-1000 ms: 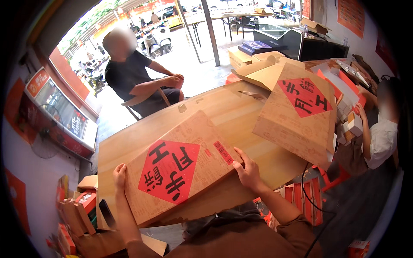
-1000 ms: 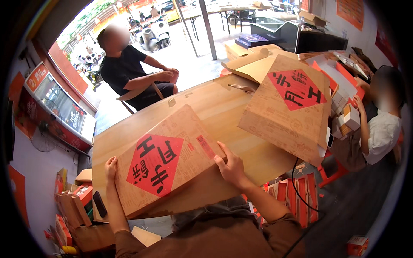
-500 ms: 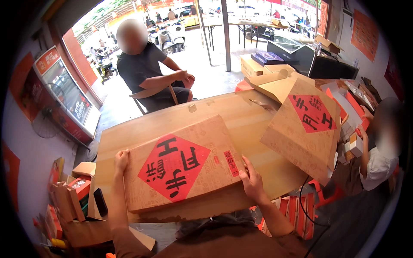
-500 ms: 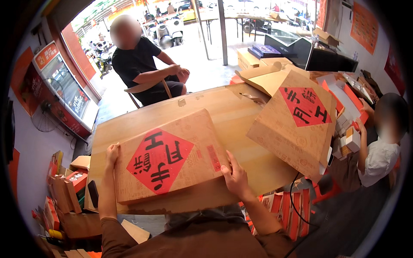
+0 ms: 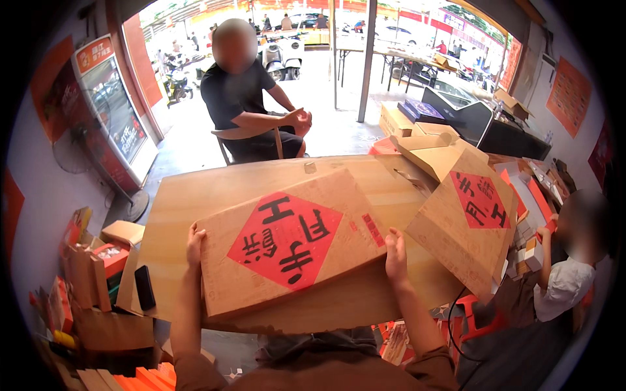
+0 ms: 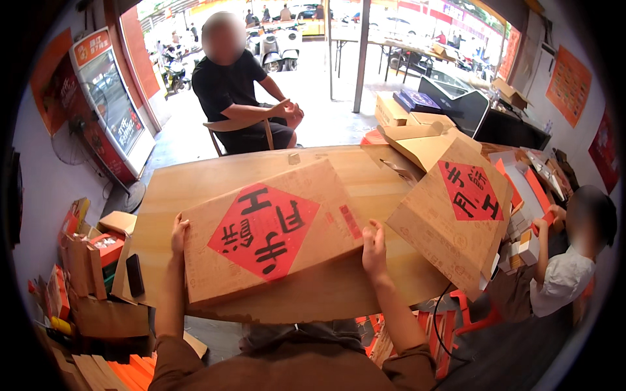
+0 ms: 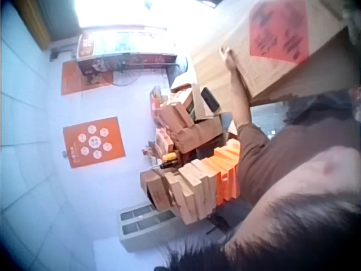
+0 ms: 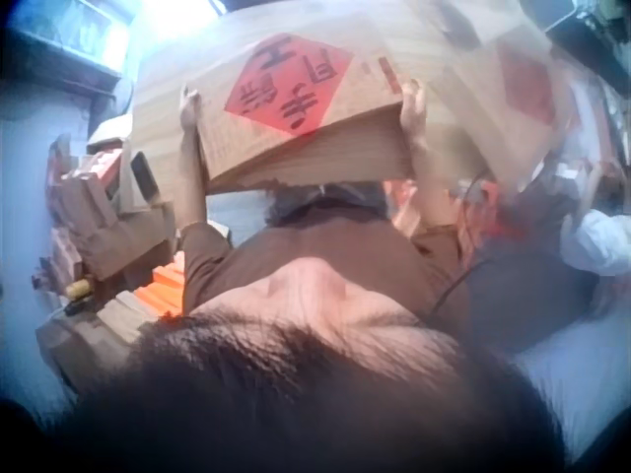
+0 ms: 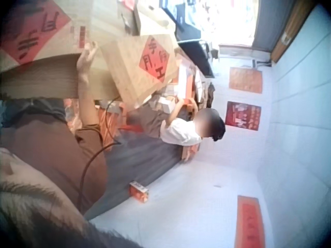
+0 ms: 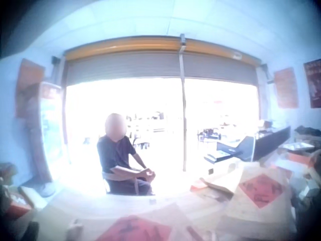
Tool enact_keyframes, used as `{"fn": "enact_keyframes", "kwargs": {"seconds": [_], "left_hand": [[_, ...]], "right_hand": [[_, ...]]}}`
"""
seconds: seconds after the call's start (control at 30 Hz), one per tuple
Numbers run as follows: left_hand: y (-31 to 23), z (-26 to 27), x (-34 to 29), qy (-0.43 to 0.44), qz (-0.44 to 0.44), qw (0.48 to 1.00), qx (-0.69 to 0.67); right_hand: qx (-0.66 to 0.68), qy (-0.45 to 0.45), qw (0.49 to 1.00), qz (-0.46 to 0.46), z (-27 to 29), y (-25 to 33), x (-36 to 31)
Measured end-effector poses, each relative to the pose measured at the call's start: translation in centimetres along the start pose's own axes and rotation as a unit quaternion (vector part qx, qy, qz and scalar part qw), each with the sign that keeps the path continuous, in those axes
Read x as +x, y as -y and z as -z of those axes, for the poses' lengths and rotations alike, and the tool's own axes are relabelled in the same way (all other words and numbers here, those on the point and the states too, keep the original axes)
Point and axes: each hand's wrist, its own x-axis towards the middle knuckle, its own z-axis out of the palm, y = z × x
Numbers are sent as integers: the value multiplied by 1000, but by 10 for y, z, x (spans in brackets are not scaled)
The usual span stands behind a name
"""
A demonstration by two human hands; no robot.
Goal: The person assembles cardboard gift boxes by folding the sides and lid, then placing the lid onto the box base.
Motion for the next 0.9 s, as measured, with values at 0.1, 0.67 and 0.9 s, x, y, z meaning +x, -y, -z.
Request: {"fn": "enact_keyframes", "kwargs": {"seconds": [0.1,0.67,0.9], "left_hand": [[16,3,4,-91,-36,995,12],[-34,-51,-46,-123,-116,924,344],[-31,-50,-42,-145,-145,908,365]], "right_hand": [[52,3,998,-17,-13,-44,65],[166,-14,986,32,-66,-62,165],[73,-47,994,62,-59,-68,158]]}}
